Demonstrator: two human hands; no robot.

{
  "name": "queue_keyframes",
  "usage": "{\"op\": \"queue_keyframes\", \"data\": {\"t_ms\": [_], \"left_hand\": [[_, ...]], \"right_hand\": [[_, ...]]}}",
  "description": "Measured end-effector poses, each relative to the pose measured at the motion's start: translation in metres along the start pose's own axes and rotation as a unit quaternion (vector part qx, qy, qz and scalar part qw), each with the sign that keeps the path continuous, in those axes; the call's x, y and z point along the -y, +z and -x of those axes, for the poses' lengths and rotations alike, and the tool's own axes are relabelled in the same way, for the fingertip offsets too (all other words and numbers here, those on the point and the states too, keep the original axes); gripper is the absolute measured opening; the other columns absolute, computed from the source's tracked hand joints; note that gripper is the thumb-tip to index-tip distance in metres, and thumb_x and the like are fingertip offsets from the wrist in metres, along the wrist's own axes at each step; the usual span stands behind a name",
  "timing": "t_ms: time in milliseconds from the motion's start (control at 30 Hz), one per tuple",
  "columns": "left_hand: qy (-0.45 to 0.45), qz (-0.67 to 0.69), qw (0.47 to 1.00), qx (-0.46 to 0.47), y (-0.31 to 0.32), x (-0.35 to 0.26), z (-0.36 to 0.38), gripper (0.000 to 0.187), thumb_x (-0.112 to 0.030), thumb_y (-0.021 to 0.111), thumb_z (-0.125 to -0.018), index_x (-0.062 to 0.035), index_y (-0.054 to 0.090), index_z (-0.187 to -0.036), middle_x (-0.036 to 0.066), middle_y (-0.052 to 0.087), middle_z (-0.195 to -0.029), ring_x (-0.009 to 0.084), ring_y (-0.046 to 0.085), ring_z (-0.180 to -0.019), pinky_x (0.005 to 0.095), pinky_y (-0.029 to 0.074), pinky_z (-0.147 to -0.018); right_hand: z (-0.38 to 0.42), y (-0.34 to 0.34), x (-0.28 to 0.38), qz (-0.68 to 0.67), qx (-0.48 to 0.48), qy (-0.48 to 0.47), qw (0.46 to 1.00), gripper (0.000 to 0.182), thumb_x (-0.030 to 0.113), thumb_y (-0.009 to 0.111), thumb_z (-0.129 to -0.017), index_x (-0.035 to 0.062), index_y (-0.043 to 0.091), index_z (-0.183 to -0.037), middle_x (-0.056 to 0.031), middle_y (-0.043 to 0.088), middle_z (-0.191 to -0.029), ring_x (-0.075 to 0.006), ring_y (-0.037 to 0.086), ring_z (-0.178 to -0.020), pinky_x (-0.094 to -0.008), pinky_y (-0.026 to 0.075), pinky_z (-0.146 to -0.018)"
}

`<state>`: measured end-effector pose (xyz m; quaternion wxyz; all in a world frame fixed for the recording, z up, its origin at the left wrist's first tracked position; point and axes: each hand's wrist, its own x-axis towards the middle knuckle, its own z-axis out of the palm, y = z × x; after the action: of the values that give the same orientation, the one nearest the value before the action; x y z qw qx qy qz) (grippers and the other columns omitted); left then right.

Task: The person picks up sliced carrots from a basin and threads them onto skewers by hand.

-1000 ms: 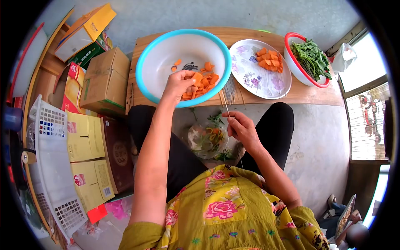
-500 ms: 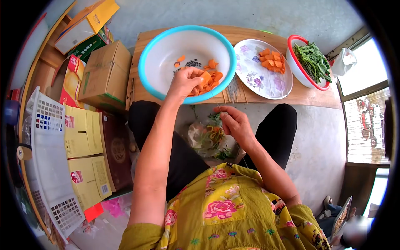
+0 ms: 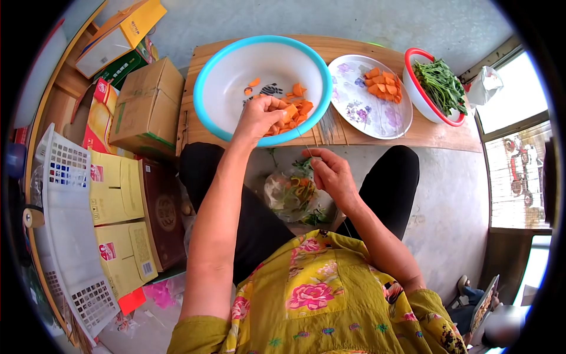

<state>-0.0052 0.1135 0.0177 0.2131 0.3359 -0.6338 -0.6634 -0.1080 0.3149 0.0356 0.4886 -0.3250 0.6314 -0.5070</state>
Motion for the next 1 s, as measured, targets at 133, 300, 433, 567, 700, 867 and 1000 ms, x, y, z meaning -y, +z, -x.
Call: {"op": "queue_keyframes", "data": {"t_ms": [133, 300, 433, 567, 700, 867, 1000], "left_hand": [[-0.025, -0.036, 0.999, 0.014, 0.006, -0.005, 0.004, 0.014, -0.004, 0.06, -0.084, 0.0011, 0.062, -0.097, 0.003, 0.062, -0.073, 0.0057, 0.056, -0.056, 0.0204, 0.047, -0.051], [-0.041, 0.122, 0.992, 0.015, 0.004, 0.004, 0.0, 0.02, -0.01, 0.063, -0.084, 0.0002, 0.06, -0.101, 0.005, 0.063, -0.079, 0.0097, 0.06, -0.059, 0.0221, 0.048, -0.05], [-0.057, 0.178, 0.982, 0.035, 0.001, 0.005, 0.0, 0.022, -0.012, 0.063, -0.085, -0.0011, 0.058, -0.103, 0.006, 0.064, -0.082, 0.0123, 0.063, -0.062, 0.0226, 0.051, -0.052], [-0.101, 0.213, 0.971, 0.044, 0.005, -0.002, 0.005, 0.021, -0.014, 0.064, -0.086, -0.001, 0.058, -0.101, 0.005, 0.062, -0.079, 0.0113, 0.062, -0.065, 0.0221, 0.051, -0.054], [-0.103, 0.193, 0.972, 0.087, 0.007, 0.003, 0.004, 0.021, -0.016, 0.066, -0.085, -0.0013, 0.059, -0.098, 0.006, 0.063, -0.079, 0.0116, 0.062, -0.067, 0.0216, 0.052, -0.058], [-0.109, 0.197, 0.969, 0.099, 0.008, 0.008, 0.002, 0.021, -0.017, 0.066, -0.085, -0.002, 0.059, -0.097, 0.006, 0.063, -0.079, 0.0117, 0.063, -0.068, 0.0217, 0.052, -0.059], [-0.111, 0.212, 0.965, 0.103, 0.009, 0.008, 0.003, 0.02, -0.018, 0.066, -0.085, -0.0021, 0.059, -0.096, 0.006, 0.063, -0.079, 0.012, 0.063, -0.068, 0.0214, 0.052, -0.059]], "right_hand": [[-0.004, 0.002, -0.005, 0.0, -0.018, 0.001, 1.0, 0.026, 0.01, 0.045, -0.093, -0.0018, 0.057, -0.112, 0.0033, 0.045, -0.062, -0.0052, 0.041, -0.053, -0.0224, 0.036, -0.049], [-0.009, 0.001, -0.016, 0.026, -0.042, -0.046, 0.998, 0.023, 0.01, 0.05, -0.093, 0.0003, 0.058, -0.112, 0.003, 0.046, -0.064, -0.0048, 0.041, -0.056, -0.0219, 0.037, -0.051], [-0.006, -0.001, -0.009, 0.045, -0.042, -0.043, 0.997, 0.022, 0.009, 0.052, -0.092, 0.001, 0.059, -0.112, 0.003, 0.046, -0.064, -0.0043, 0.04, -0.056, -0.0219, 0.036, -0.051], [-0.008, -0.004, -0.009, 0.014, -0.044, -0.05, 0.998, 0.023, 0.01, 0.054, -0.092, 0.0004, 0.059, -0.112, 0.0026, 0.046, -0.064, -0.0044, 0.041, -0.056, -0.0225, 0.037, -0.051], [-0.021, -0.008, -0.014, 0.078, -0.066, -0.099, 0.99, 0.025, 0.01, 0.056, -0.09, 0.0005, 0.059, -0.113, 0.0014, 0.047, -0.062, -0.0053, 0.042, -0.055, -0.0237, 0.038, -0.051], [-0.026, -0.009, -0.008, 0.108, -0.072, -0.109, 0.986, 0.028, 0.01, 0.057, -0.089, 0.0019, 0.058, -0.116, 0.0016, 0.046, -0.06, -0.0056, 0.043, -0.055, -0.024, 0.039, -0.052], [-0.029, -0.012, -0.009, 0.103, -0.056, -0.102, 0.988, 0.032, 0.009, 0.053, -0.089, 0.0039, 0.057, -0.121, 0.003, 0.046, -0.061, -0.0049, 0.042, -0.056, -0.0225, 0.039, -0.053]]}}
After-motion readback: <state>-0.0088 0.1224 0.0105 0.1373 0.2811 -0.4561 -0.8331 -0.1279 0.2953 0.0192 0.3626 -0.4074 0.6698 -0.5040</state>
